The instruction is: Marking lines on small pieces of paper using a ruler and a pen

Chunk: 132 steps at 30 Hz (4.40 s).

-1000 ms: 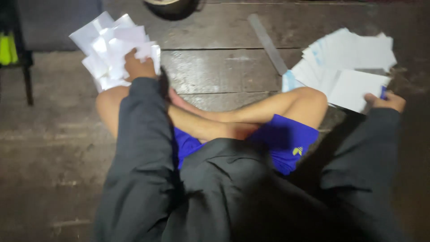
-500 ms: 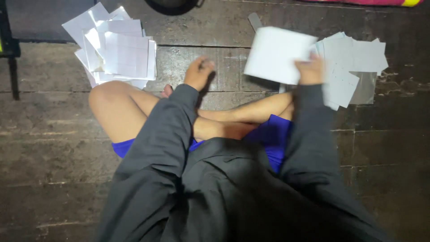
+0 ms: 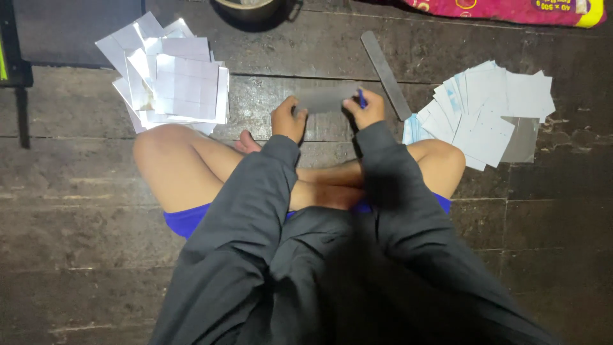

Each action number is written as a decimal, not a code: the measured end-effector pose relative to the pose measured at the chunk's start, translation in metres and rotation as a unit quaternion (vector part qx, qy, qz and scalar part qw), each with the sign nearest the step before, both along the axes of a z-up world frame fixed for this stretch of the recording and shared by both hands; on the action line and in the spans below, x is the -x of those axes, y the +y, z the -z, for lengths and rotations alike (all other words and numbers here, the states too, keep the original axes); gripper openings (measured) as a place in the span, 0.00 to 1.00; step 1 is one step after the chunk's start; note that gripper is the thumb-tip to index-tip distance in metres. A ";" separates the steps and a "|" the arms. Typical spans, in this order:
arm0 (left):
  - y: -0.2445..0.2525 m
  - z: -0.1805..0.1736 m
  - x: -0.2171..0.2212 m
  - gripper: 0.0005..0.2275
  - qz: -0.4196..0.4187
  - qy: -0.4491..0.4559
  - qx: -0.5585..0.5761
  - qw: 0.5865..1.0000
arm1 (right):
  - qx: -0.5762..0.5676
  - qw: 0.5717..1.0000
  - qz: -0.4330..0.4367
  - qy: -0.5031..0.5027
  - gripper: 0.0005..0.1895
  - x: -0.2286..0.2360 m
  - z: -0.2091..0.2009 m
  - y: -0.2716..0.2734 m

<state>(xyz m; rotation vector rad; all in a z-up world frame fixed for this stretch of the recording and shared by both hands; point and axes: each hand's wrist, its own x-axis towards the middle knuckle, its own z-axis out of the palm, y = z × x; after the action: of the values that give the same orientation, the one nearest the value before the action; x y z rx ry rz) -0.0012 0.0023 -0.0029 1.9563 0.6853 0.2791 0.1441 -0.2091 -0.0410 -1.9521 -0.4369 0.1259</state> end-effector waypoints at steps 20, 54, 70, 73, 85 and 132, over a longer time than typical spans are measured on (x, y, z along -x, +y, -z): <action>0.015 0.070 -0.016 0.15 -0.121 0.077 0.439 0.887 | 0.265 0.921 -0.136 -0.252 0.08 0.009 -0.068 -0.003; -0.002 -0.027 -0.026 0.28 -0.113 0.238 0.103 0.959 | 0.399 0.915 -0.015 0.050 0.31 0.020 -0.097 0.072; 0.020 -0.050 -0.018 0.34 0.095 0.267 -0.229 0.931 | 0.396 0.917 0.038 0.040 0.24 -0.003 -0.042 0.044; 0.025 -0.004 -0.025 0.38 0.112 0.200 -0.256 0.939 | 0.402 0.914 0.012 0.046 0.22 -0.011 -0.039 0.036; 0.033 -0.060 -0.018 0.30 0.184 0.281 -0.248 0.909 | 0.265 0.959 0.095 0.029 0.29 -0.032 0.003 0.015; 0.047 -0.034 -0.021 0.31 0.229 0.310 -0.265 0.884 | 0.487 0.849 -0.189 -0.079 0.13 0.041 -0.102 0.136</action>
<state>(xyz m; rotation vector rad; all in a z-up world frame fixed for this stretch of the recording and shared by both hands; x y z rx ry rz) 0.0194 0.0497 0.0315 2.6999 0.5405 -0.5384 0.1035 -0.0727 0.0609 -2.8578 -1.0086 0.5254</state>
